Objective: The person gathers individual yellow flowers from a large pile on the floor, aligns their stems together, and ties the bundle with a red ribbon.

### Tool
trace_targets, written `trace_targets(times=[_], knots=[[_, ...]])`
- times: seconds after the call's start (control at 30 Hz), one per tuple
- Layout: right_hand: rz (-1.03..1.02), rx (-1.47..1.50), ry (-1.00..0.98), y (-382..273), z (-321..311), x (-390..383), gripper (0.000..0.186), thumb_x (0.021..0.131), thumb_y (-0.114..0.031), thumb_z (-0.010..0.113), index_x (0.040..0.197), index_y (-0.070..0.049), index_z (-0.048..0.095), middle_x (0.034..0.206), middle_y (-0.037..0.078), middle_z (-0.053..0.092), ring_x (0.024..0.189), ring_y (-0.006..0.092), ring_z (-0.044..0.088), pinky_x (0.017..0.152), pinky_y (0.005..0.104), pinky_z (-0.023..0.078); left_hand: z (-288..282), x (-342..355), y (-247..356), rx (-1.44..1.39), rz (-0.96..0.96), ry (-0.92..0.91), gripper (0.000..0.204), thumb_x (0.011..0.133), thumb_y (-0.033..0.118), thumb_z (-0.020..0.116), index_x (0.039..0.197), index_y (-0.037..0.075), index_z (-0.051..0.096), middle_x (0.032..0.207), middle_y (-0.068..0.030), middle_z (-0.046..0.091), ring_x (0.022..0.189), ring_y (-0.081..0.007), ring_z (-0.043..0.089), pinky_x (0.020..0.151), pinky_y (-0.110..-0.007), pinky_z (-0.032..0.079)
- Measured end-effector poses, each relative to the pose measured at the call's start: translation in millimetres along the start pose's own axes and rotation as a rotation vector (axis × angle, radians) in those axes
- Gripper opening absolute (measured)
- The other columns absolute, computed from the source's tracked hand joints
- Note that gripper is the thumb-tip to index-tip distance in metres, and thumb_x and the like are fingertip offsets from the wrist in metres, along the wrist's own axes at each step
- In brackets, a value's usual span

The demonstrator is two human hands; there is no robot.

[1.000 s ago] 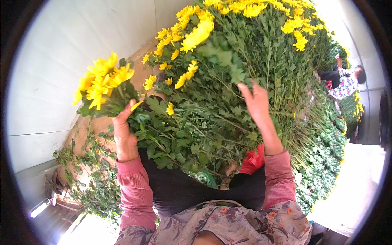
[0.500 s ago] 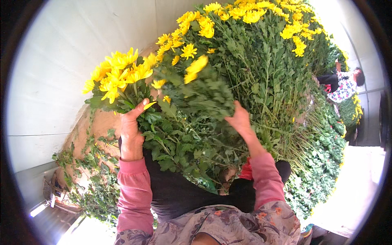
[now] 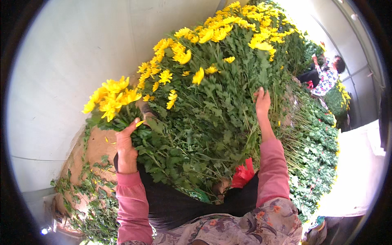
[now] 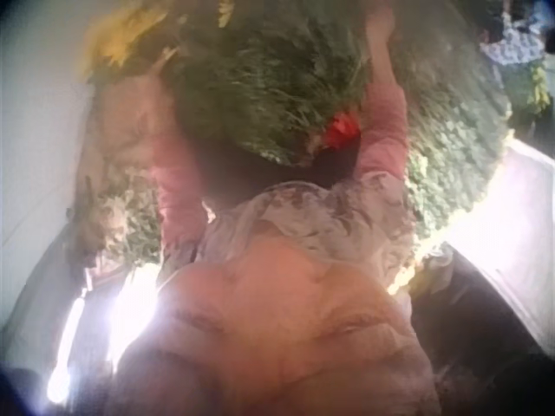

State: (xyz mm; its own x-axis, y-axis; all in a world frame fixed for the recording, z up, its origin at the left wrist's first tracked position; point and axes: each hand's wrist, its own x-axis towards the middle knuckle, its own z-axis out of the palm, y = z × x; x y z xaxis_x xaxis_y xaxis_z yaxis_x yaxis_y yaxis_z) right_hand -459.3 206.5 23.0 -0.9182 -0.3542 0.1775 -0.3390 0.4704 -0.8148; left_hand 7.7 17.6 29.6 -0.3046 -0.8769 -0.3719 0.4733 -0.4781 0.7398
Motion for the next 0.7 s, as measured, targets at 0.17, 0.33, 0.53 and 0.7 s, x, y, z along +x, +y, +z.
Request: trace_targets(times=[0.17,0.33,0.53,0.7], knots=[[-0.253,0.191,-0.244,-58.2,17.6,-116.6,0.043,0.104,-0.033,0.038,0.086,0.000,0.058,0.061,0.003,0.052,0.052,0.0119,0.046,0.069,0.0313,0.048,3.1,16.7,-11.9,0.105,-0.076,-0.009,0.028,0.080,0.008,0.073,0.106,-0.001,0.066,0.094,-0.0074,0.070,0.079,-0.0192,0.067,0.072,-0.035,0.057],[-0.384,0.167,-0.600,-120.9,53.6,-246.9,0.033,0.100,-0.019,0.040,0.082,-0.005,0.063,0.060,0.004,0.057,0.046,0.0108,0.051,0.041,0.0284,0.046,39.2,6.5,-16.0,0.014,0.121,-0.077,0.033,0.077,0.002,0.076,0.107,0.002,0.065,0.098,-0.0056,0.068,0.081,-0.0165,0.065,0.075,-0.032,0.053],[-0.415,0.187,-0.717,-128.0,96.0,-279.2,0.028,0.101,-0.022,0.049,0.102,0.005,0.058,0.068,0.013,0.064,0.054,0.0236,0.062,0.052,0.0337,0.049,28.3,11.1,-24.6,-0.159,-0.045,-0.176,0.021,0.089,0.014,0.056,0.107,0.004,0.062,0.096,-0.0070,0.067,0.080,-0.0189,0.066,0.069,-0.034,0.055],[-0.304,0.254,-0.726,-132.7,104.3,-281.3,0.034,0.102,-0.026,0.046,0.105,0.005,0.059,0.061,0.013,0.060,0.052,0.0274,0.060,0.051,0.0351,0.047,19.3,2.0,-18.2,-0.064,-0.102,-0.205,0.027,0.087,0.020,0.058,0.107,0.002,0.062,0.098,-0.0075,0.067,0.084,-0.0204,0.066,0.074,-0.035,0.055]])
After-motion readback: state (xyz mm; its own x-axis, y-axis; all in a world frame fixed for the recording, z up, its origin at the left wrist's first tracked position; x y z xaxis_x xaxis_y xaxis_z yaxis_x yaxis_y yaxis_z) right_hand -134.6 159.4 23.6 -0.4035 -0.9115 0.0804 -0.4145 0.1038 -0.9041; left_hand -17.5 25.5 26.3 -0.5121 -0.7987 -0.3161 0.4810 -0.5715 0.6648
